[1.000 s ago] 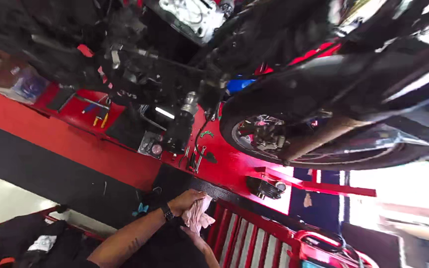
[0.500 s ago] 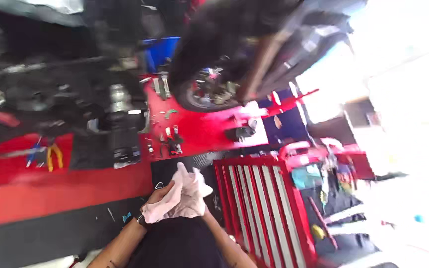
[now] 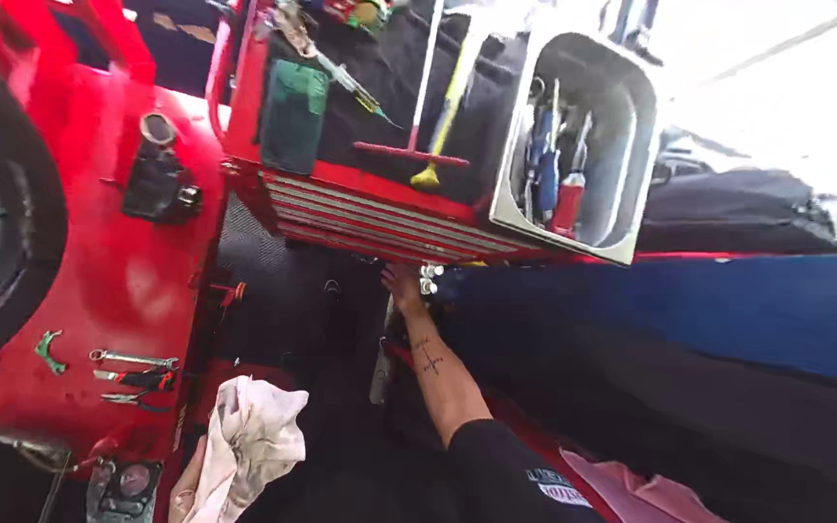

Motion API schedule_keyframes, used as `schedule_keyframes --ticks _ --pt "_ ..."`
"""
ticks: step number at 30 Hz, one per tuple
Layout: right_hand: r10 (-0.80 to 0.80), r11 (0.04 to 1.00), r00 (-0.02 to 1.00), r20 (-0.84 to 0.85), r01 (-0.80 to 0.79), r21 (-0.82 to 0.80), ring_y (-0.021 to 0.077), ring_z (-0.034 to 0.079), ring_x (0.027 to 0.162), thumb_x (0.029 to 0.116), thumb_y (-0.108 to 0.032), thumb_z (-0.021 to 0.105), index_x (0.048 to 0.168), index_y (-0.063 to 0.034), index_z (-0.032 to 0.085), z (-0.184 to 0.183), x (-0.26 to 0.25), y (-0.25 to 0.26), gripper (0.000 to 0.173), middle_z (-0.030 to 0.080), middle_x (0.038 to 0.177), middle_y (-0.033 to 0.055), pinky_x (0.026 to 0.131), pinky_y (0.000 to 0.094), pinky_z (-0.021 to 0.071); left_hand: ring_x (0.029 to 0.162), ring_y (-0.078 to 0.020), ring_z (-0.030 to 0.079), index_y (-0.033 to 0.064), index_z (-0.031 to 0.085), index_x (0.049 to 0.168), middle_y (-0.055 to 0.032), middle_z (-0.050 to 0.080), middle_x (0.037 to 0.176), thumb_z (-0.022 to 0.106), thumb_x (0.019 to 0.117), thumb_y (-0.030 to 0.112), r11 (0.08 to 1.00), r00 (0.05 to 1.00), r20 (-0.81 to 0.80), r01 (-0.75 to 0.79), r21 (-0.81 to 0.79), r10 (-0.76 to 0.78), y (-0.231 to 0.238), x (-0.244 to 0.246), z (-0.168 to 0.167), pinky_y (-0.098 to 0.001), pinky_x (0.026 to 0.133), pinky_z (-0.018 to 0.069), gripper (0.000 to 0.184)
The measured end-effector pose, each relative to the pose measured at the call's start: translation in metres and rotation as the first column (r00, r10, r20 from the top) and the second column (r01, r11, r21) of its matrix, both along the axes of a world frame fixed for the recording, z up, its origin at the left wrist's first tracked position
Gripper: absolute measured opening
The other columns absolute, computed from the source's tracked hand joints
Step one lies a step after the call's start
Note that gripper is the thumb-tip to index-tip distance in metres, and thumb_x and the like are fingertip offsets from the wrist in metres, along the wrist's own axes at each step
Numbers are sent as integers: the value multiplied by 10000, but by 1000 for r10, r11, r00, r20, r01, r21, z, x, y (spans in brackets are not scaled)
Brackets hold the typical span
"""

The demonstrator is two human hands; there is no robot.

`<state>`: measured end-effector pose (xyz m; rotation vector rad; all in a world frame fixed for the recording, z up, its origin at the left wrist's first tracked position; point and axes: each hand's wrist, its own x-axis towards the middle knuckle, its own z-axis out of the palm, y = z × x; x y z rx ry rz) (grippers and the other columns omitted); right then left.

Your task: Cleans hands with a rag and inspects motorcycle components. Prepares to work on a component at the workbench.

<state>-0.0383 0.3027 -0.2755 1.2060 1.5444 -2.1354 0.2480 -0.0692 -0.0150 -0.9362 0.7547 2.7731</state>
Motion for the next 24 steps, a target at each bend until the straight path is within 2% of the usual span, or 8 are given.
schedule_keyframes --ticks 2,4,11,13,15,16,20,24 --pt "-151 988 988 -16 151 -18 262 676 1117 1121 -234 341 1494 -27 375 -10 -25 16 428 617 1349 177 890 409 580 975 -18 717 222 682 1109 58 776 1020 224 1130 294 987 936 351 38 -153 18 22 -45 36 -247 881 597 465" --pt "-216 976 976 16 216 -16 259 660 1135 1120 -207 359 1502 -39 361 -19 -40 25 418 597 1360 175 911 409 574 835 8 719 227 658 964 70 772 869 115 1117 266 985 858 511 35 -168 56 44 -86 62 -205 769 607 565" --pt "-415 903 905 92 422 -78 268 634 1120 1091 -165 453 1448 -26 415 -65 -70 36 385 566 1346 183 894 410 570 731 19 707 216 614 853 85 752 775 68 1112 225 993 786 618 68 -100 8 77 -147 69 -183 706 596 605" --pt "-516 836 851 100 525 -160 276 619 1185 1111 -247 400 1475 -68 385 -78 -79 36 405 548 1394 165 941 433 561 747 0 713 198 669 871 63 760 793 135 1108 209 996 776 631 62 -65 -7 81 -153 60 -194 726 594 585" --pt "-585 772 800 129 599 -215 288 604 1226 1108 -363 370 1496 -113 375 -87 -85 33 462 535 1418 151 967 452 554 729 33 691 220 569 889 104 730 762 89 1126 232 981 702 712 144 -133 -7 87 -161 51 -175 703 588 535" --pt "-614 743 778 135 627 -235 284 600 1213 1099 -381 361 1474 -121 391 -90 -88 31 457 541 1393 140 960 461 549 720 29 694 213 582 877 95 736 758 80 1123 231 981 692 722 143 -127 -7 89 -163 48 -179 697 590 559" --pt "-629 717 777 27 593 -367 293 581 1256 1090 -554 215 1476 -139 407 -107 -77 22 599 565 1398 123 1005 515 516 761 -1 716 189 665 872 57 765 813 81 1107 179 987 751 657 147 -63 -70 90 -165 39 -194 745 594 629" --pt "-662 699 749 33 632 -335 314 583 1247 1085 -542 280 1437 -111 429 -110 -60 14 575 565 1380 144 999 528 522 730 26 700 197 621 856 90 747 769 83 1112 176 974 727 685 191 -126 -53 91 -169 38 -171 719 584 596"
